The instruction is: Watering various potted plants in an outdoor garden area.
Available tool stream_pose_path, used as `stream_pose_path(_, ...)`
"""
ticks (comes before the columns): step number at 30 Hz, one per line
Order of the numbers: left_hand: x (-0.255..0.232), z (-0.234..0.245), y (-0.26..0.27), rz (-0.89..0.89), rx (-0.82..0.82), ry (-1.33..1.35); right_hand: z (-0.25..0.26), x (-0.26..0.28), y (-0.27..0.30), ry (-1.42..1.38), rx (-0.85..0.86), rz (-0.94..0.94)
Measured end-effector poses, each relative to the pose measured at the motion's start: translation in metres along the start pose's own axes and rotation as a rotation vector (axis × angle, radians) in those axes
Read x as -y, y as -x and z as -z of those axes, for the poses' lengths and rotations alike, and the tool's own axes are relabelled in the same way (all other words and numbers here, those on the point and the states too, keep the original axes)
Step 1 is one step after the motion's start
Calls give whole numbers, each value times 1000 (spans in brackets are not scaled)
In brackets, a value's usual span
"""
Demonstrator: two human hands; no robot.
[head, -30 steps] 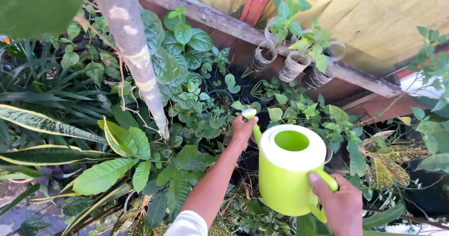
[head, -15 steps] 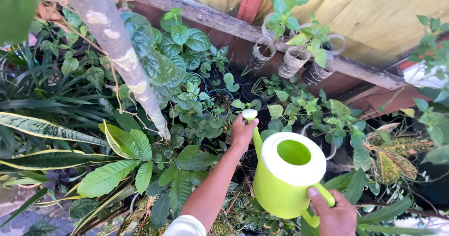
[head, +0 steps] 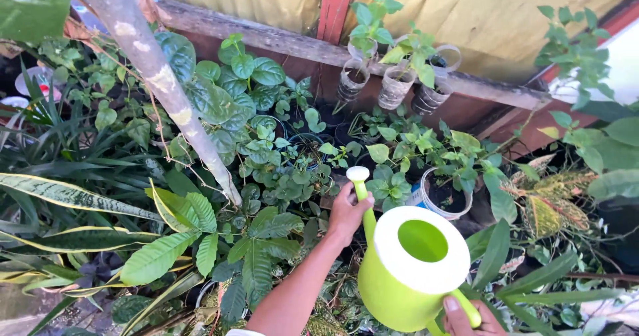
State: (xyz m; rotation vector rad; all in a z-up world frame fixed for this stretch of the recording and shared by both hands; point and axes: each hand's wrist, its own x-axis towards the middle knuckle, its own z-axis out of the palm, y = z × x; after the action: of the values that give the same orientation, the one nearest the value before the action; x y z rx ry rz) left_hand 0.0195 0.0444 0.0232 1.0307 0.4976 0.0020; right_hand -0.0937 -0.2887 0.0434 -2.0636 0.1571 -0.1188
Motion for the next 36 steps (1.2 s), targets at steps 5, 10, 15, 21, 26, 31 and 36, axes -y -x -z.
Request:
stream_pose_path(5,22,-13,4,-74,55,114,18,-4,9,-25,-60,-102)
stream_pose_path(10,12,-26,13,-93,65,115,30,24,6,3,-59,-76)
stream_pose_path(15,15,-27,-3,-41,46,187,21,86,-3,102,-45,-64)
stream_pose_path(21,-2,-17,-21,18,8,247,-15,145,-26,-53,-30,-8)
stream_pose_path(26,-2,-7,-51,61,-65,246,-42,187,-49,-24,50,-37)
stream_pose_path(31,5,1,-80,121,-86,291,-62,210,-79,-8,128,-80)
stream_pose_path(36,7,3,-95,116,-90,304,-80,237,-85,187,161,-4)
